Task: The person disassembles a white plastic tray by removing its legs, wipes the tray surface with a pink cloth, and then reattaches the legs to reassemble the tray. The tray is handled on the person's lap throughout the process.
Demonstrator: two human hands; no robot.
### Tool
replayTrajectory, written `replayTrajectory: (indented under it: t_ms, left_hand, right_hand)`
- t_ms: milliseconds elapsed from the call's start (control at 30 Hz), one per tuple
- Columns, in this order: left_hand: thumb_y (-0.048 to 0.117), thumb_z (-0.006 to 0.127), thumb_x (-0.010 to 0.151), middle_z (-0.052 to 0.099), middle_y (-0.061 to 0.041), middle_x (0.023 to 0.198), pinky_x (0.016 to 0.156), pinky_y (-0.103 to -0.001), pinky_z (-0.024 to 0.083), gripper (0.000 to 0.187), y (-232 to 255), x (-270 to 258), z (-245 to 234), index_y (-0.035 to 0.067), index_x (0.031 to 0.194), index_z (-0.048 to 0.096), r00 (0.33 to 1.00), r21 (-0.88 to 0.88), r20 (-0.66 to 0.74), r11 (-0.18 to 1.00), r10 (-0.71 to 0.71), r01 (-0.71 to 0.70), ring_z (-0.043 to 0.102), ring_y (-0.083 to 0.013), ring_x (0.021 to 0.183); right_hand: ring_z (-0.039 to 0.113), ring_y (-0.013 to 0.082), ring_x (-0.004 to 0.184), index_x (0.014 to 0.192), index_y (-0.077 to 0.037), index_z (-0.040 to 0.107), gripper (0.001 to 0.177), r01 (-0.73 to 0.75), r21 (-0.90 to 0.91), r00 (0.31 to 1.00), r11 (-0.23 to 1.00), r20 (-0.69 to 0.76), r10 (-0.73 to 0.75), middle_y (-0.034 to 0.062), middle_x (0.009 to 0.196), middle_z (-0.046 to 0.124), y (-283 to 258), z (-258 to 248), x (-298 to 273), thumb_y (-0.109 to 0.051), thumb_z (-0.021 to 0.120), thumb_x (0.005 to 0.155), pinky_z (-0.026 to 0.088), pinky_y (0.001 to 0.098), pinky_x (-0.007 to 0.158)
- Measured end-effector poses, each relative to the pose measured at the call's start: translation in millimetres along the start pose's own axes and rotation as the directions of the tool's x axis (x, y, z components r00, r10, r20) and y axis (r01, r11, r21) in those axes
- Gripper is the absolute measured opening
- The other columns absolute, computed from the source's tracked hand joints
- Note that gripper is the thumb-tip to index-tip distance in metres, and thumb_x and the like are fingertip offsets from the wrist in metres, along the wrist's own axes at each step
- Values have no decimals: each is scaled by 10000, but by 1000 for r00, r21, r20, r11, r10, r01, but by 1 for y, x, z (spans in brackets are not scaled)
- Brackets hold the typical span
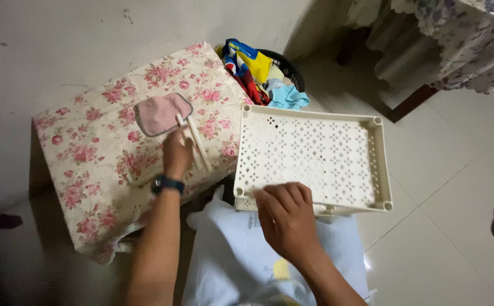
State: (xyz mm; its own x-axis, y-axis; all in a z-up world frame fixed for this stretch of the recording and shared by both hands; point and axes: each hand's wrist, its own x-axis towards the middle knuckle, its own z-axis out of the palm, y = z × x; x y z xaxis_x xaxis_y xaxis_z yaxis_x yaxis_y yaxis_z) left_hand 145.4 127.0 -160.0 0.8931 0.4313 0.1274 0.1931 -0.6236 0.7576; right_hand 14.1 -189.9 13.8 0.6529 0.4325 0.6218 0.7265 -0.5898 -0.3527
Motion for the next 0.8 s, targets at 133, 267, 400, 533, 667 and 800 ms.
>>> replayTrajectory:
  t_ms: [133, 267, 400, 533, 667, 800]
  left_hand:
    - [231, 596, 995, 618, -272, 1374, 1153, -497, 424, 528, -66, 67, 10, 102, 1504, 547, 993, 384, -17, 917, -114, 111, 543, -442, 1318]
    - [353, 583, 962, 460, -216, 1525, 1168, -502, 343, 581, -113, 100, 16, 191, 1512, 490, 951, 448, 86, 864, -298, 230, 397, -427, 1417]
    - [339, 546, 947, 284, -177, 1627, 1126, -586, 256, 641, -136, 102, 23, 223, 1561, 404, 904, 600, 143, 762, -403, 245, 279, -367, 1488]
    - [207, 479, 958, 350, -118, 1637, 1196, -495, 289, 579, -154, 99, 24, 152, 1534, 462, 946, 556, 60, 797, -318, 233, 343, -381, 1469]
    - [183, 503, 1008, 358, -117, 1672, 1257, -481, 298, 539, -156, 95, 16, 98, 1540, 502, 974, 467, 28, 865, -223, 184, 362, -362, 1523]
    - [214, 495, 1085, 277, -153, 1698, 1260, -448, 295, 505, -111, 99, -13, 73, 1569, 454, 981, 70, -173, 992, -87, 100, 322, -353, 1549]
  right_hand:
    - [636, 251, 973, 1127, -82, 681, 272, -18, -13, 1000, 1000, 21, 19, 50, 1025, 686, 1, 0, 2, -53, 729, 861, 440, 423, 917]
    - [642, 248, 978, 1115, -76, 675, 301, -32, -15, 999, 999, 27, 33, 53, 1038, 693, 5, 4, 2, -40, 729, 822, 443, 423, 922]
    - [643, 238, 974, 1100, -78, 670, 290, -38, -18, 999, 999, 18, 38, 46, 1043, 692, 5, 6, 2, -27, 733, 822, 448, 413, 920]
    - [643, 228, 971, 1122, -69, 667, 306, -34, -1, 999, 999, 29, 34, 44, 1057, 691, 8, 6, 2, -27, 737, 827, 448, 412, 919]
    - [644, 237, 971, 1104, -85, 660, 302, -50, -14, 998, 999, 37, 50, 37, 1051, 690, 8, 6, 0, -36, 736, 816, 448, 413, 920]
    - [637, 249, 967, 1140, -71, 666, 315, -37, 12, 998, 999, 42, 36, 51, 1050, 689, 7, 4, 3, -36, 734, 835, 455, 410, 912]
